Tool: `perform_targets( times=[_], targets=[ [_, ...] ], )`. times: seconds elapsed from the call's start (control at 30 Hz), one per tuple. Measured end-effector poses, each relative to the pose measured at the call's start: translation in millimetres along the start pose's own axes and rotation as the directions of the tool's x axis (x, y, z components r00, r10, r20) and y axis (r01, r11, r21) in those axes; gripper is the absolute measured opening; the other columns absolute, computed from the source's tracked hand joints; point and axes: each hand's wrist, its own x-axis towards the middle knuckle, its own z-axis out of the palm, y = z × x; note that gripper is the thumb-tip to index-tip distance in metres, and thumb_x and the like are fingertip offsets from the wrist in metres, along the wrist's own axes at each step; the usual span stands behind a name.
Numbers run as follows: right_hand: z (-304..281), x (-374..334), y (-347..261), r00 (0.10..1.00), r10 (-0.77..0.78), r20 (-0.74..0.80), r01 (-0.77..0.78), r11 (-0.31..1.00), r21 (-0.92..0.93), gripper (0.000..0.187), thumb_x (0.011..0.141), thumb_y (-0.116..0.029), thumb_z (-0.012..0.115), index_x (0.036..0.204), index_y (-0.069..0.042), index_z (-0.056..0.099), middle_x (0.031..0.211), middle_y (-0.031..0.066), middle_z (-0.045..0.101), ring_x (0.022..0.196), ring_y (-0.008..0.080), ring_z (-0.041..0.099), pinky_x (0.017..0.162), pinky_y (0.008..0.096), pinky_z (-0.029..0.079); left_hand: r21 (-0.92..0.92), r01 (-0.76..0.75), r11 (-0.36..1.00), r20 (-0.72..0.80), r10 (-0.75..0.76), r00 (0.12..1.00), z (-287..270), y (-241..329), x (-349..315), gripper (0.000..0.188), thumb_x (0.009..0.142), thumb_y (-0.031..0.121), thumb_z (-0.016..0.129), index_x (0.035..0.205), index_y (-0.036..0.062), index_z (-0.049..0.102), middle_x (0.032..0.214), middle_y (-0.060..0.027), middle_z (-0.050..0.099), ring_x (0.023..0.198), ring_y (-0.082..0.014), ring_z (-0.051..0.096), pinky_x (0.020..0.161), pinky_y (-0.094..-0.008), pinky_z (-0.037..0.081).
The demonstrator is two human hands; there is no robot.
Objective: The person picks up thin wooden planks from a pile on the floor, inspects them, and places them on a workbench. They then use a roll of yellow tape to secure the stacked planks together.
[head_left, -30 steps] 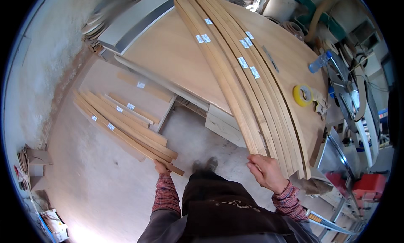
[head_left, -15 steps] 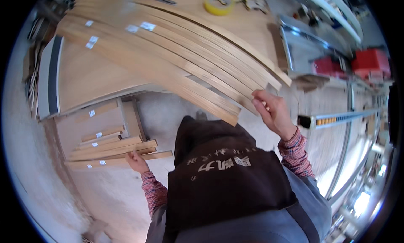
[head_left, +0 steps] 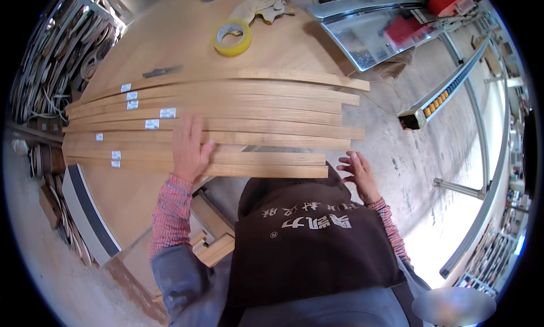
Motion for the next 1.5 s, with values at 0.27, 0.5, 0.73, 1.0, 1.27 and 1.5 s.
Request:
perform_targets(
  times=[0.27,0.5,0.73,1.0,1.27,1.5],
  targets=[
    [48.6,-34.9,30.7,0.987,0.026,0.157,-0.035,0.998,0.049,0.061,0.103,-0.049,0.056,0.141,-0.002,0.047,0.123,0.0055,0.063,0.112,0.0119,0.058,0.089,0.0295,0.049,0.018,-0.166,0.986,0.101,0.163,0.981,51.0,-53.0,133.7,0.049,0.095,0.023,0.06,0.137,0.0,0.051,0.14,-0.0202,0.051,0.128,-0.0409,0.049,0.11,-0.0478,0.039],
    [77.8,-50.4,50.9,0.994,-0.046,0.101,0.014,0.954,0.301,0.067,0.102,-0.046,0.06,0.149,-0.003,0.039,0.132,0.0065,0.06,0.114,0.0134,0.057,0.093,0.0282,0.045,-0.091,-0.129,0.987,0.187,0.144,0.972,72.5,-63.1,133.7,0.049,0.098,0.028,0.058,0.137,-0.0013,0.054,0.14,-0.0241,0.053,0.131,-0.0423,0.048,0.111,-0.0488,0.037],
    [93.9,-37.0,40.7,0.998,0.002,-0.063,0.027,0.891,0.453,0.06,0.106,-0.044,0.052,0.149,-0.003,0.039,0.118,0.0078,0.061,0.101,0.0142,0.063,0.079,0.0317,0.056,-0.099,-0.195,0.976,0.105,0.205,0.973,70.0,-63.4,132.6,0.034,0.096,0.02,0.058,0.124,0.0013,0.063,0.11,-0.0176,0.059,0.103,-0.0379,0.056,0.089,-0.0474,0.045],
    [136.2,-21.9,39.7,0.985,-0.033,-0.171,0.137,0.753,0.643,0.059,0.107,-0.04,0.053,0.148,-0.001,0.037,0.123,0.0093,0.061,0.092,0.0141,0.069,0.066,0.0296,0.061,-0.094,-0.219,0.971,0.023,0.222,0.975,74.0,-57.5,138.3,0.027,0.098,0.022,0.059,0.117,0.0034,0.065,0.106,-0.0149,0.061,0.099,-0.0359,0.058,0.084,-0.0463,0.047],
    [129.6,-33.9,55.5,0.94,-0.047,-0.337,0.19,0.894,0.406,0.07,0.099,-0.042,0.065,0.149,-0.001,0.037,0.124,0.0131,0.064,0.105,0.0148,0.06,0.07,0.0278,0.059,-0.07,-0.235,0.97,-0.002,0.235,0.972,74.5,-60.5,133.2,0.034,0.096,0.024,0.061,0.122,0.0037,0.062,0.113,-0.017,0.059,0.104,-0.0381,0.055,0.089,-0.0481,0.046],
    [162.9,-59.8,63.4,0.989,-0.074,0.129,0.029,0.948,0.316,0.045,0.101,-0.042,0.064,0.122,-0.002,0.066,0.112,0.0051,0.069,0.098,0.0097,0.062,0.077,0.0251,0.054,-0.058,-0.244,0.968,0.04,0.247,0.968,77.8,-69.7,134.3,0.035,0.096,0.026,0.06,0.123,0.0037,0.062,0.115,-0.0172,0.06,0.106,-0.039,0.055,0.09,-0.0485,0.045]
  ],
)
